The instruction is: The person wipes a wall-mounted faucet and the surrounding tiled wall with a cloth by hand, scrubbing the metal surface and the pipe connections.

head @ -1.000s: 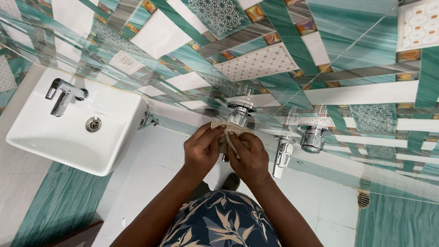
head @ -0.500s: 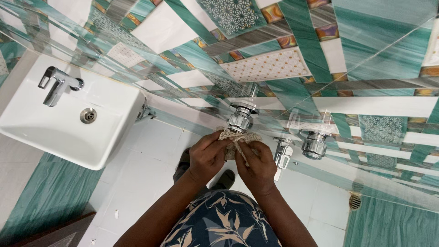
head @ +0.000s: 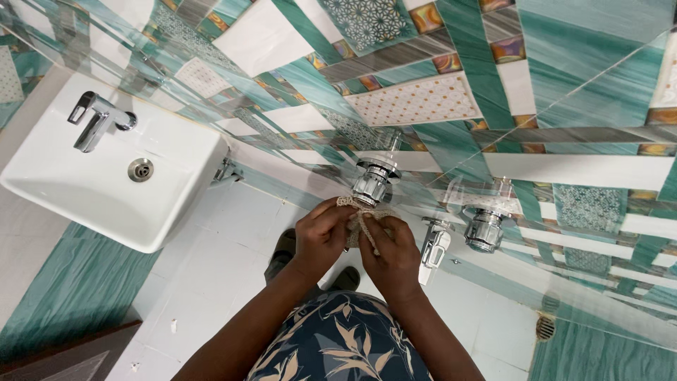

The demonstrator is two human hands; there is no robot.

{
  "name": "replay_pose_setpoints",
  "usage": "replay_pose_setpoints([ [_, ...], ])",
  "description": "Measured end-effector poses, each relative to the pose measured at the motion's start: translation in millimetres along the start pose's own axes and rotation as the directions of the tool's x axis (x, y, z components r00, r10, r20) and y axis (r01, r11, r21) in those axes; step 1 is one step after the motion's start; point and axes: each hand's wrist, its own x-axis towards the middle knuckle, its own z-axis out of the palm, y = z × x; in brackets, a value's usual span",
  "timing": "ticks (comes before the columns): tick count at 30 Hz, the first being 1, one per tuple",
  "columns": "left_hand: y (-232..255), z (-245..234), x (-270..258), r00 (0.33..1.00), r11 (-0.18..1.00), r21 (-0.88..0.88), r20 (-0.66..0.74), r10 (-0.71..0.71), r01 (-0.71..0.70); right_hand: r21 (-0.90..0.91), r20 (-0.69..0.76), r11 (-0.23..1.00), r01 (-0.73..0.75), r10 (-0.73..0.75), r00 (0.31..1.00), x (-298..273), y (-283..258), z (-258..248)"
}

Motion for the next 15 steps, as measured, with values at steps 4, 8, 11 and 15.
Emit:
replay_pose_setpoints([
  [4,4.5,-6.4,5.0,0.993,0.996,-0.032,-0.086,0.081,-0.084,-0.005,-0.014,0.995,0.096,-0.096,0.995,7.4,-3.2,4.1],
  [8,7.6,-5.4,9.7,0.996,0.996,-0.045,-0.058,0.075,-0.077,0.007,-0.023,1.0,0.015,-0.015,1.0,4.3,-1.5,-4.4],
  [11,8.6,-4.5,7.0,0.998,1.0,-0.013,-0.057,0.014,-0.015,-0.033,-0.003,0.999,-0.01,0.01,1.0,2.7,-2.3,2.0],
  [15,11.8,-10.8,11.3,0.995,0.997,-0.04,-0.071,0.069,-0.072,0.006,0.003,1.0,0.013,-0.013,1.0,8.5,-3.7,3.8],
])
